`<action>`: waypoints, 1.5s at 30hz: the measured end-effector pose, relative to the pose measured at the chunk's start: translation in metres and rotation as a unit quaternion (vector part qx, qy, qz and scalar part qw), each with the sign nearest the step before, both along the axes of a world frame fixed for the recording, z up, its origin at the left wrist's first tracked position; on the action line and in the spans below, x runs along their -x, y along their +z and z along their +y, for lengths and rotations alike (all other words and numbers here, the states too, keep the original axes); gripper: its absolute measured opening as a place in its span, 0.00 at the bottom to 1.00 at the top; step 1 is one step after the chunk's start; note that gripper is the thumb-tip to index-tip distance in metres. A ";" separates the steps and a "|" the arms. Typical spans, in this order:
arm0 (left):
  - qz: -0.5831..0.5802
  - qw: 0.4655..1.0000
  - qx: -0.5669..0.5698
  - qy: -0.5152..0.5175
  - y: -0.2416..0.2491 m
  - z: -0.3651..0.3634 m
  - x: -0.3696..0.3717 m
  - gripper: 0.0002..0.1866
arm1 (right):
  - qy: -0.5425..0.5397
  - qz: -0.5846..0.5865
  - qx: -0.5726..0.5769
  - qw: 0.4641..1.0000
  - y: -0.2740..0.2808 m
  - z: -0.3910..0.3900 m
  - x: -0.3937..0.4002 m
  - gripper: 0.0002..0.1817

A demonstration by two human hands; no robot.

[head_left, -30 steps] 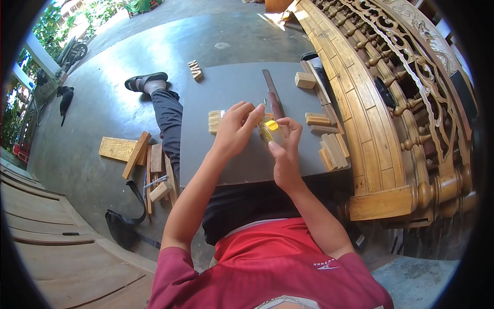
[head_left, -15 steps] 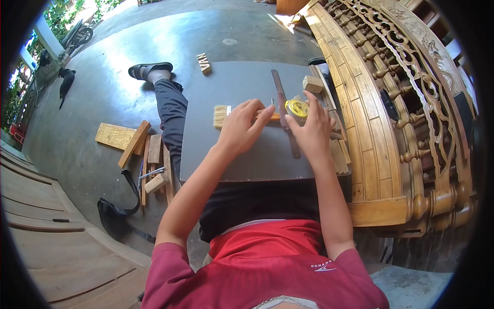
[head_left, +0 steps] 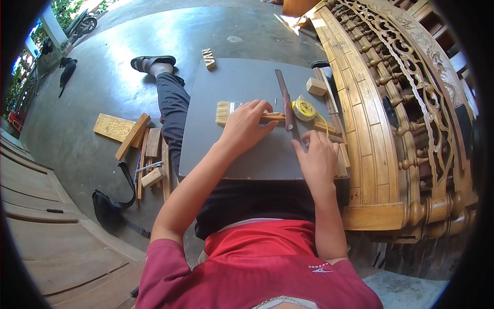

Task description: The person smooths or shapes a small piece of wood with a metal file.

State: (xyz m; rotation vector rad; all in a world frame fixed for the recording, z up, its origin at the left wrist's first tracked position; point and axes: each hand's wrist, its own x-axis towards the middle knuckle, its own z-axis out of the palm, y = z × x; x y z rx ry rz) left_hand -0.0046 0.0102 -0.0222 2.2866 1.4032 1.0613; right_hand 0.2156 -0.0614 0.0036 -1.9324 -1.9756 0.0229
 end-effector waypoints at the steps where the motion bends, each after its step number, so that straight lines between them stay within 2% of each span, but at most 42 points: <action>1: 0.002 1.000 0.006 0.001 0.003 -0.001 -0.001 0.18 | -0.003 -0.002 0.000 1.000 0.001 0.000 0.000 0.18; 9: -0.018 1.000 0.000 -0.003 0.002 -0.001 0.000 0.17 | 0.001 0.001 0.000 1.000 0.014 0.005 0.003 0.12; 12: -0.028 1.000 0.006 0.001 0.002 -0.001 0.000 0.17 | 0.038 -0.013 -0.075 0.996 -0.001 0.011 -0.003 0.12; 15: -0.035 0.999 0.003 0.005 0.005 -0.002 -0.001 0.16 | -0.010 0.028 -0.054 0.998 -0.007 0.015 0.001 0.11; 18: -0.048 0.999 -0.007 0.022 0.011 -0.006 0.000 0.17 | -0.018 0.238 0.042 0.970 0.003 0.014 -0.001 0.15; 20: -0.066 0.997 -0.022 0.036 0.010 -0.006 -0.001 0.17 | -0.007 0.354 0.039 0.935 0.005 0.013 0.000 0.15; 24: 0.000 0.997 -0.007 0.075 0.021 -0.027 0.016 0.18 | 0.073 0.559 0.007 0.826 0.002 0.005 -0.002 0.17; 27: 0.055 0.988 -0.003 0.143 0.020 -0.054 0.043 0.18 | 0.112 0.592 0.021 0.798 0.007 -0.007 0.003 0.20; 31: 0.097 0.959 0.023 0.266 0.011 -0.072 0.082 0.20 | 0.148 0.596 0.120 0.780 0.000 -0.019 0.015 0.21; 34: 0.114 0.943 0.032 0.310 -0.009 -0.072 0.102 0.22 | 0.160 0.488 0.115 0.850 0.000 -0.034 0.037 0.19; 35: 0.120 0.943 0.019 0.311 -0.013 -0.070 0.103 0.22 | 0.153 0.411 0.119 0.891 0.011 -0.041 0.044 0.17; 37: 0.143 0.938 -0.011 0.315 -0.016 -0.069 0.102 0.20 | 0.203 0.341 0.058 0.916 0.003 -0.047 0.055 0.17; 38: 0.137 0.943 -0.032 0.303 -0.014 -0.072 0.099 0.19 | 0.227 0.304 0.026 0.925 0.001 -0.050 0.059 0.17; 40: 0.127 0.950 -0.078 0.273 0.007 -0.084 0.087 0.17 | 0.227 0.301 0.042 0.925 0.004 -0.051 0.062 0.17; 41: 0.032 0.974 -0.044 0.219 0.037 -0.098 0.075 0.15 | 0.228 0.301 0.035 0.925 0.001 -0.049 0.063 0.17; 43: -0.062 0.994 -0.094 0.011 0.083 -0.129 0.058 0.15 | 0.216 0.302 0.039 0.928 -0.006 -0.047 0.063 0.16; 44: -0.091 0.980 -0.168 -0.056 0.099 -0.143 0.046 0.15 | 0.205 0.303 0.051 0.929 -0.009 -0.045 0.063 0.16; 45: -0.077 0.965 -0.238 -0.078 0.118 -0.154 0.031 0.13 | 0.198 0.303 0.062 0.930 -0.011 -0.043 0.064 0.16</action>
